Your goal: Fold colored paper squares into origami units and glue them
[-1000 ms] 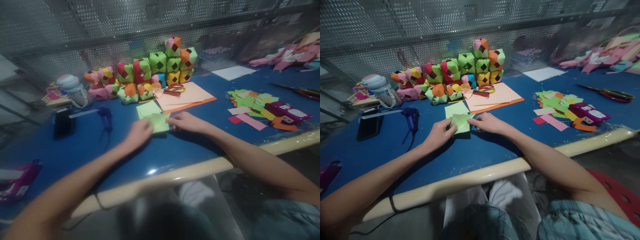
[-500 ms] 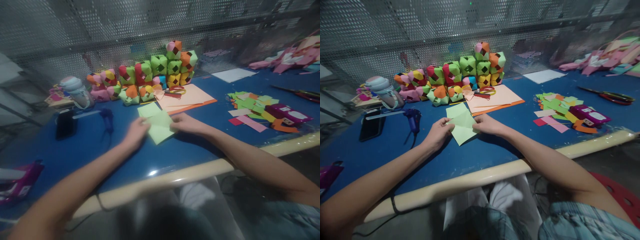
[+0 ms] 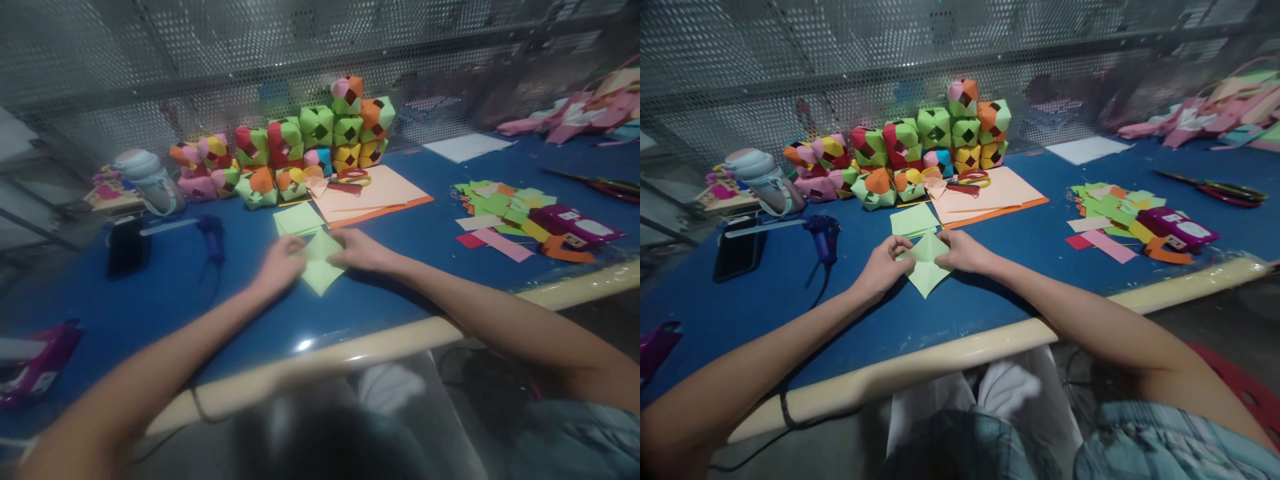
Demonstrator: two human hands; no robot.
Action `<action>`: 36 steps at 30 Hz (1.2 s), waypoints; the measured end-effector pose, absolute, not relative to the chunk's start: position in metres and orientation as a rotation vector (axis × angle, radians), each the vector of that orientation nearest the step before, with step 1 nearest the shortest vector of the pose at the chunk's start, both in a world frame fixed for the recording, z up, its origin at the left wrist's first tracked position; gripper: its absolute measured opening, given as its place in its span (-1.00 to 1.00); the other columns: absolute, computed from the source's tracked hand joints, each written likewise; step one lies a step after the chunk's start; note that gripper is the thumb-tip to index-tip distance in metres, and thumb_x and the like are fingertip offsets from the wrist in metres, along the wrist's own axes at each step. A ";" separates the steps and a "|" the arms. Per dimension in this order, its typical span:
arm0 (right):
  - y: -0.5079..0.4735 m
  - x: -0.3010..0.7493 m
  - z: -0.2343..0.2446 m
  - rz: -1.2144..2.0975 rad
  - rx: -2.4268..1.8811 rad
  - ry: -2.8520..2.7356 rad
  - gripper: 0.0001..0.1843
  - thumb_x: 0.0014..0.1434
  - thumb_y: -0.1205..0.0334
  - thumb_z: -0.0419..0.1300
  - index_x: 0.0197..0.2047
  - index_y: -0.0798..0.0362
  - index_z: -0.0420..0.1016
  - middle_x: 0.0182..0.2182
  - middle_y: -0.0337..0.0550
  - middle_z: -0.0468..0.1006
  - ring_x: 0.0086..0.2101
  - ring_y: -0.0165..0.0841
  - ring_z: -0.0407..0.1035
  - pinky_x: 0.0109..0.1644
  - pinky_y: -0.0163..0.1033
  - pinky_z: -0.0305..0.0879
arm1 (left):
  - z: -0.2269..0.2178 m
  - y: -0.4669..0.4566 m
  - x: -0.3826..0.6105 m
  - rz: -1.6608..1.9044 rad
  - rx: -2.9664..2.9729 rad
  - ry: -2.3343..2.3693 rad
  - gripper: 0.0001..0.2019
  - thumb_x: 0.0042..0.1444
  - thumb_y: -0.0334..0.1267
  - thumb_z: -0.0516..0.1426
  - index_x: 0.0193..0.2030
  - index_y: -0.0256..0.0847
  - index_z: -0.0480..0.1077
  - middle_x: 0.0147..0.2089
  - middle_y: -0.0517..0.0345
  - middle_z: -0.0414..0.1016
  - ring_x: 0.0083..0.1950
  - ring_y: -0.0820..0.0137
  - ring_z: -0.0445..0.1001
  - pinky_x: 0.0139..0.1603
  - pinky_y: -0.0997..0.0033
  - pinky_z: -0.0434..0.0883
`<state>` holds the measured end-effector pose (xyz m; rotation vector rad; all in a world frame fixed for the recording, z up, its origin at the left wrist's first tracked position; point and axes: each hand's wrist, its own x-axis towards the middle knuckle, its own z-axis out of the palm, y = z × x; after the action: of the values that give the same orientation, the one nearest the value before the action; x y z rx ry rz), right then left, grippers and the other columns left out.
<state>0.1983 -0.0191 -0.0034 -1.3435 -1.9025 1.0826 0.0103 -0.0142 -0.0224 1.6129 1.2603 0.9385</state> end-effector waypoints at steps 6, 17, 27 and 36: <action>-0.020 0.192 -0.013 1.007 -1.281 -1.959 -0.72 -0.16 0.42 0.08 -0.27 0.17 0.36 -0.42 -0.24 0.41 -0.44 -0.46 0.25 -0.40 -0.39 0.14 | -0.017 -0.020 0.009 0.850 1.859 1.358 -0.76 -0.24 -0.46 0.06 -0.33 -0.23 0.29 -0.36 0.22 0.39 -0.36 0.45 0.33 -0.31 0.44 0.28; -0.019 0.193 -0.021 0.611 -1.194 -2.281 -0.66 -0.08 0.44 0.05 -0.18 0.13 0.40 -0.33 -0.15 0.50 -0.37 -0.38 0.29 -0.26 -0.32 0.09 | -0.020 -0.019 0.005 0.788 2.024 1.285 -0.75 -0.19 -0.51 0.03 -0.30 -0.22 0.28 -0.29 0.19 0.42 -0.26 0.42 0.38 -0.21 0.42 0.32; -0.023 0.195 -0.023 0.307 -1.070 -2.517 -0.67 0.00 0.49 0.02 -0.16 0.09 0.43 -0.29 -0.09 0.54 -0.29 -0.30 0.28 -0.18 -0.26 -0.03 | -0.019 -0.020 0.002 0.726 2.081 1.139 -0.68 -0.15 -0.55 0.04 -0.21 -0.21 0.29 -0.26 0.13 0.50 -0.19 0.36 0.46 -0.08 0.29 0.35; -0.024 0.195 -0.023 -0.138 -0.914 -2.718 -0.75 0.10 0.48 0.00 -0.23 0.15 0.46 -0.41 -0.04 0.53 -0.38 -0.31 0.22 -0.23 -0.22 -0.11 | -0.012 -0.016 -0.005 0.535 2.346 1.181 -0.62 -0.13 -0.56 0.01 -0.14 -0.18 0.30 -0.16 0.11 0.53 -0.13 0.33 0.47 -0.10 0.34 0.32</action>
<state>0.1951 -0.0245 -0.0233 -0.9141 -2.7176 -0.1383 -0.0047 -0.0159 -0.0116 2.3463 1.1805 0.5348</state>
